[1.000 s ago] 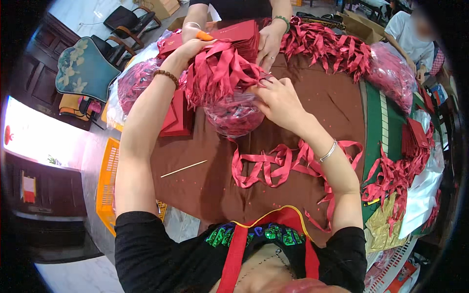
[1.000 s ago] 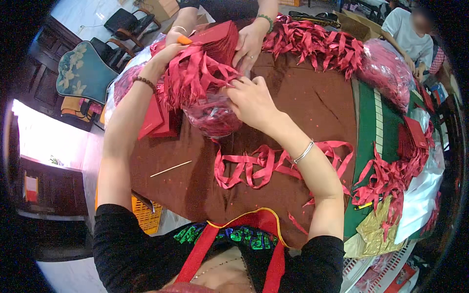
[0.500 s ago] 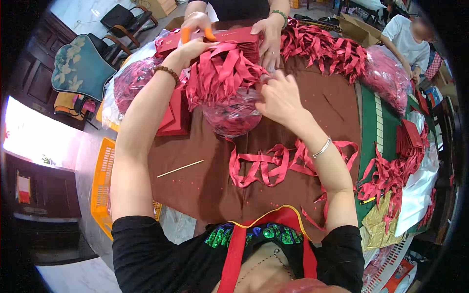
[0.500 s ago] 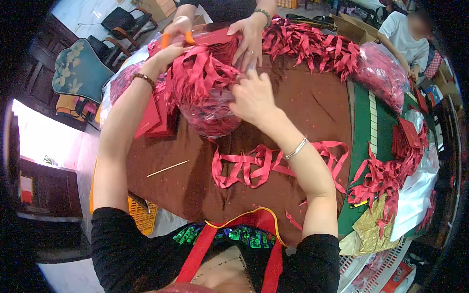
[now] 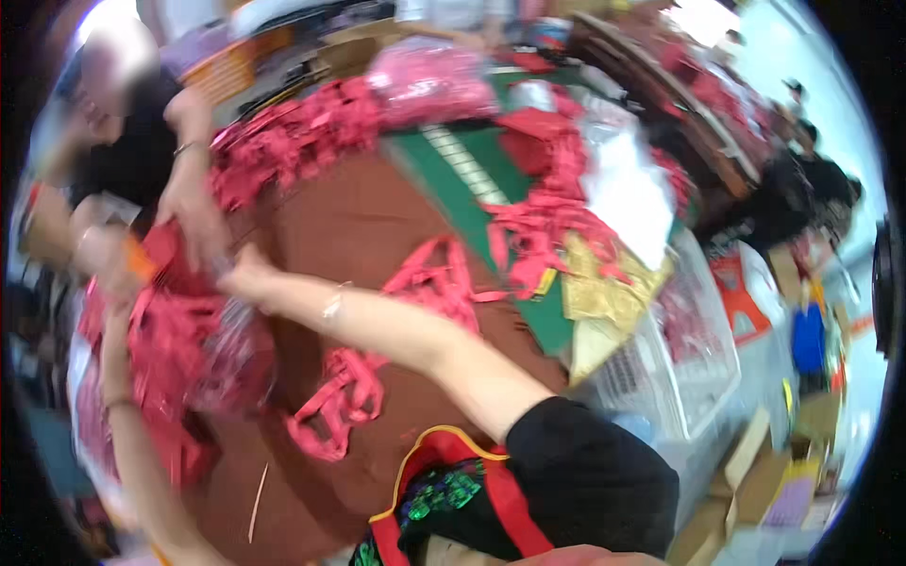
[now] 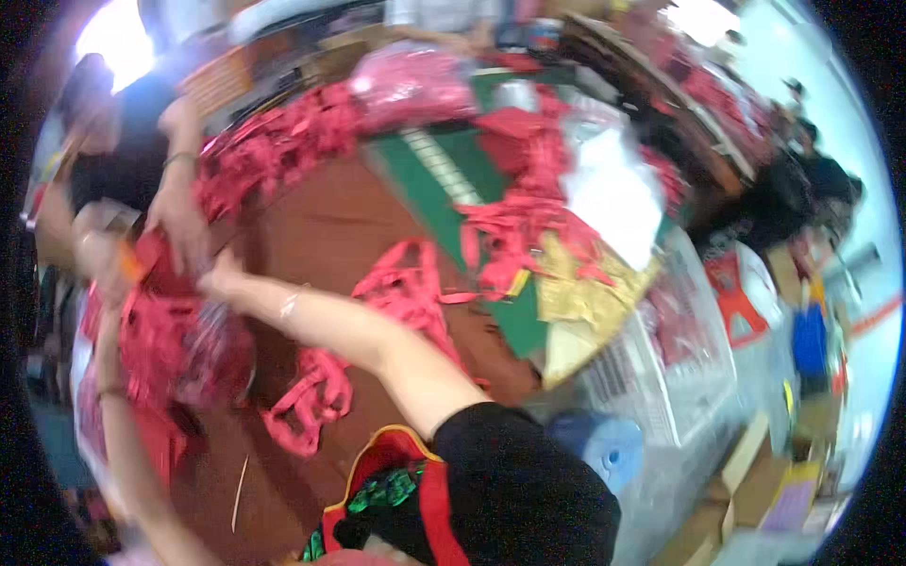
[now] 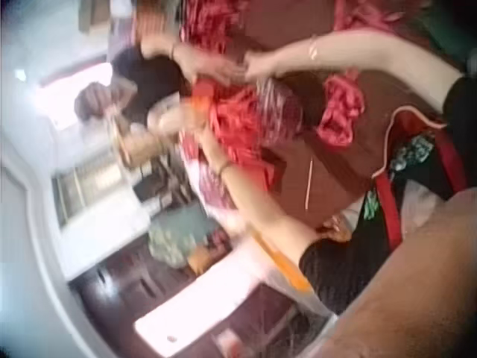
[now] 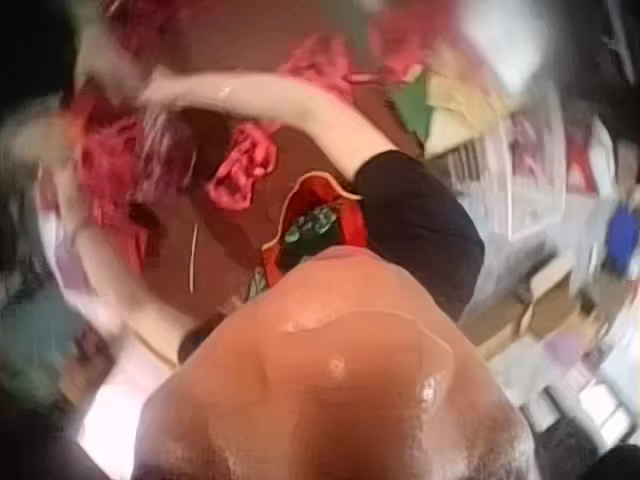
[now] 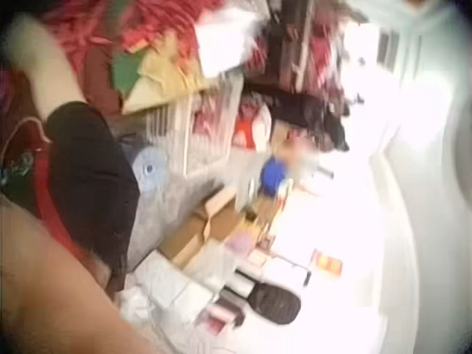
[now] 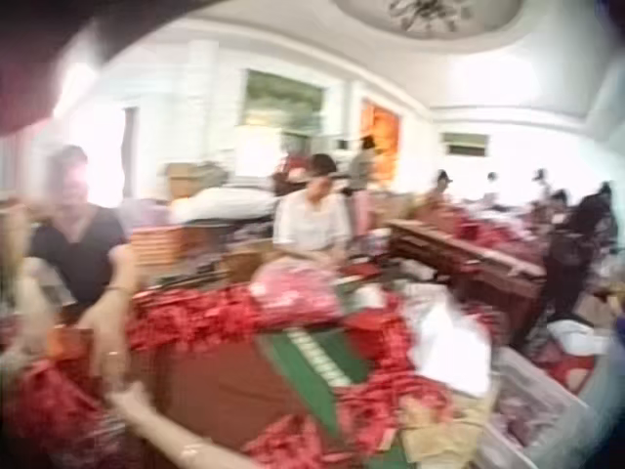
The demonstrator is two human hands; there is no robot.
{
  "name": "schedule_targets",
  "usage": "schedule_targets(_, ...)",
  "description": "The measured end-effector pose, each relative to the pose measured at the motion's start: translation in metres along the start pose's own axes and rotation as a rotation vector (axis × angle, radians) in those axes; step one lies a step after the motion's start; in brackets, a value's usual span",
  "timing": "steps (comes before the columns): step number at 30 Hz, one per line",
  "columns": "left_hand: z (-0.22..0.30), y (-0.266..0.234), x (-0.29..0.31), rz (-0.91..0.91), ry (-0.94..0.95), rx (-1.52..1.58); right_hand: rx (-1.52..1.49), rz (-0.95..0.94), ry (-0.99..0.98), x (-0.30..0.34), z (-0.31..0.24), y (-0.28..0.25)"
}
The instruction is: Packing small red gift bags into a larger plastic bag and tying it shut.
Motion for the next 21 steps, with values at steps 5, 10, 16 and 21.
schedule_targets(5,-0.007,0.0,-0.04,0.043,-0.006,0.005,-0.098,-0.131,-0.078,-0.035,0.006,-0.015)
schedule_targets(10,-0.009,-0.006,-0.044,0.057,0.01,0.009,-0.174,0.288,-0.4,-0.023,-0.059,-0.039)
schedule_targets(16,-0.015,-0.02,-0.053,0.067,0.019,-0.001,0.058,0.415,-0.42,-0.016,-0.11,-0.026)
schedule_targets(21,-0.008,-0.018,-0.066,0.051,0.027,-0.014,0.601,0.282,-0.688,0.0,-0.137,-0.007)
Point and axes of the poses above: each hand's wrist, its own x-axis away from the middle knuckle, its own y-axis out of the palm, z = x × y, the point moved 9 cm from there along -x, towards the middle knuckle, and after that the axes turned 12 degrees about -z, right-handed, at the moved point
